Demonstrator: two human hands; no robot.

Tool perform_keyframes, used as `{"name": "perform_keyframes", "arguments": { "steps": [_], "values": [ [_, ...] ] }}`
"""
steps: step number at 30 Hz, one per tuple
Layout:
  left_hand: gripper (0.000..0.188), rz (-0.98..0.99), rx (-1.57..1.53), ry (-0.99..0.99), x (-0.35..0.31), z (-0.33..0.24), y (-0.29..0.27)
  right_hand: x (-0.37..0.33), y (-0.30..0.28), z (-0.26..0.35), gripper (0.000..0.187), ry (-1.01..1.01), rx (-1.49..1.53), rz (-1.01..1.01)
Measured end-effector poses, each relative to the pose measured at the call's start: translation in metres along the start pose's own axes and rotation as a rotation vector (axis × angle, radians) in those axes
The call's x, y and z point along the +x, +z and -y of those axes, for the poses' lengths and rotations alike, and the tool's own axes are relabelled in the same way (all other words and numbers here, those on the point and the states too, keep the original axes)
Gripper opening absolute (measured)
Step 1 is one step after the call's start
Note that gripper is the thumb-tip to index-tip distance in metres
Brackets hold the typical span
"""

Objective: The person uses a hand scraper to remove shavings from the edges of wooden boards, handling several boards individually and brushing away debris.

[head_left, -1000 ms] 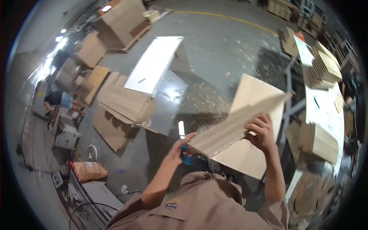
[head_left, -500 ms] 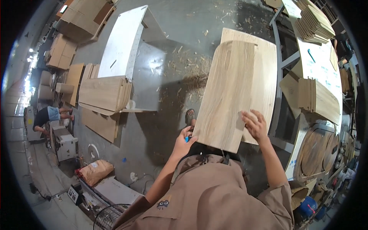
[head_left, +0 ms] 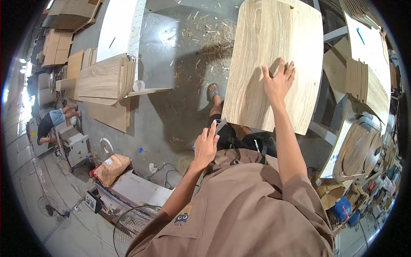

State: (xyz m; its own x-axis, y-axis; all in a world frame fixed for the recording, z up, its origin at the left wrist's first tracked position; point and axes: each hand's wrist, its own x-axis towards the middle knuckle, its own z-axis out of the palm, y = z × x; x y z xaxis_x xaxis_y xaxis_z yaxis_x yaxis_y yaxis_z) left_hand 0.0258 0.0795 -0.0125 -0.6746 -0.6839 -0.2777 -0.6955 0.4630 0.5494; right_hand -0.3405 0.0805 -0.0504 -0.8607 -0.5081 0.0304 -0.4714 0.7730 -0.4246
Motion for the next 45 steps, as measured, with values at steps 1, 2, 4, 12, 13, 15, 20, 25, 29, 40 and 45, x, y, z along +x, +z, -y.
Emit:
{"name": "perform_keyframes", "arguments": {
  "steps": [1,2,4,12,13,15,20,25,29,40,45],
  "values": [
    [0.058,0.030,0.052,0.005,0.001,0.000,0.003,0.001,0.007,0.006,0.086,0.061,-0.023,-0.010],
    [0.057,0.016,0.076,0.013,0.001,0.000,0.007,0.001,0.010,0.008,0.090,0.121,-0.046,-0.022],
    [0.056,0.011,0.089,0.004,0.002,0.001,0.006,0.000,0.013,0.011,0.091,0.119,-0.053,-0.019],
    [0.050,-0.020,0.081,0.054,0.007,0.006,0.007,-0.002,0.013,0.008,0.089,0.076,-0.082,-0.043],
    [0.050,-0.009,0.104,0.049,0.008,0.006,0.005,-0.002,0.014,0.007,0.089,0.062,-0.093,-0.054],
    [0.050,0.006,0.129,0.046,0.011,0.007,0.002,-0.001,0.015,0.006,0.088,0.054,-0.104,-0.061],
    [0.053,0.050,0.174,0.077,0.018,0.013,-0.001,-0.003,0.018,0.000,0.087,0.001,-0.098,-0.114],
    [0.055,0.083,0.217,0.119,0.027,0.017,-0.006,-0.003,0.016,0.001,0.086,0.003,-0.112,-0.092],
    [0.052,0.121,0.223,0.144,0.038,0.018,-0.010,-0.003,0.016,0.000,0.086,-0.014,-0.135,-0.102],
    [0.050,0.127,0.273,0.200,0.080,0.013,-0.019,-0.003,0.012,0.003,0.083,0.013,-0.111,-0.100],
    [0.051,0.087,0.272,0.231,0.099,0.012,-0.020,-0.003,0.008,0.006,0.083,0.020,-0.084,-0.102]
  ]
}}
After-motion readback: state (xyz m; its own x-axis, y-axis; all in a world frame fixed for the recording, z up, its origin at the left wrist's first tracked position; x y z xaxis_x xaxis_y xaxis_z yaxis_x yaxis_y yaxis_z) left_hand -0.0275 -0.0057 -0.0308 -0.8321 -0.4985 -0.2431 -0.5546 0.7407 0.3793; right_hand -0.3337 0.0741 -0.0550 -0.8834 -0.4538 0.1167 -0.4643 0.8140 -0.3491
